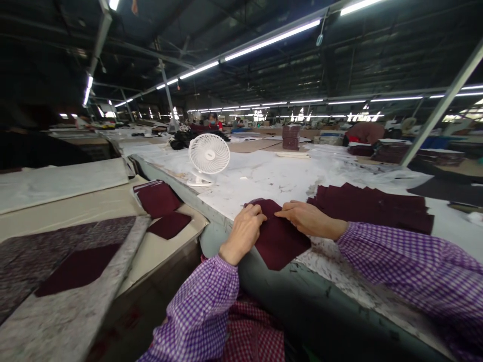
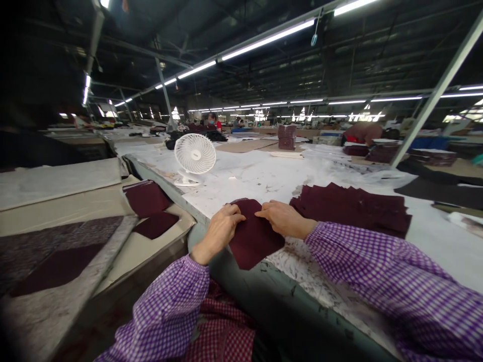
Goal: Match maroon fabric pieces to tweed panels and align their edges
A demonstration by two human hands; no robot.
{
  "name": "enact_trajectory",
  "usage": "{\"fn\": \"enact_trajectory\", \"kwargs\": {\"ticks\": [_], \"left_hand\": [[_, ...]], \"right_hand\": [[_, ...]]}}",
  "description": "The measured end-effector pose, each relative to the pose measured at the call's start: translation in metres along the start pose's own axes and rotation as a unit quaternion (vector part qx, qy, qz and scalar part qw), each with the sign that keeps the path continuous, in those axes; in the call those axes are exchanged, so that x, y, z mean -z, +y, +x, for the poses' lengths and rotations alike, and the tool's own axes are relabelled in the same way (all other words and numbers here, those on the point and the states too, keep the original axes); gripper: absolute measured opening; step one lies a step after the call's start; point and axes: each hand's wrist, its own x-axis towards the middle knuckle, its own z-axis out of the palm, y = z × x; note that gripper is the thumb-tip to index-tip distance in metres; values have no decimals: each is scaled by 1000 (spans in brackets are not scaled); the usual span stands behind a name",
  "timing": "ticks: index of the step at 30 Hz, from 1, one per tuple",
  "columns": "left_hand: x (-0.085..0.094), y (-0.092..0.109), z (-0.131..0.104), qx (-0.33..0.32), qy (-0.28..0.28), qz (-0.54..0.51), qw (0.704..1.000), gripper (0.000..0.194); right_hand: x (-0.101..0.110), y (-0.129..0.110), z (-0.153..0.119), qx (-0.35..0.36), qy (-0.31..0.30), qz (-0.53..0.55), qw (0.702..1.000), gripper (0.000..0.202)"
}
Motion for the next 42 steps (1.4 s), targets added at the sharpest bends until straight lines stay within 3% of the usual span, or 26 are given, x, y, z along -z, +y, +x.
{"fn": "enact_trajectory", "kwargs": {"ticks": [9,15,24,29,34,38,42], "left_hand": [[6,2,-2,-36,-14,24,999,25],[11,-5,-14,46,31,19,998,21],[10,-13,-24,-30,53,45,997,27],[9,-19,-31,14,71,-22,997,25],[14,-20,-39,10,76,-56,995,25],[17,-22,-44,93,129,-171,972,18],[17,-21,-42,142,114,-184,966,11]], "right_hand": [[16,-3,9,40,-73,-20,996,53],[26,-9,15,33,-110,-19,993,53],[37,-20,22,64,-156,-97,981,60],[39,-25,27,76,-153,-126,977,60],[39,-25,31,102,-146,-125,976,58],[39,-25,32,99,-143,-128,976,61],[39,-26,31,109,-136,-125,977,63]]}}
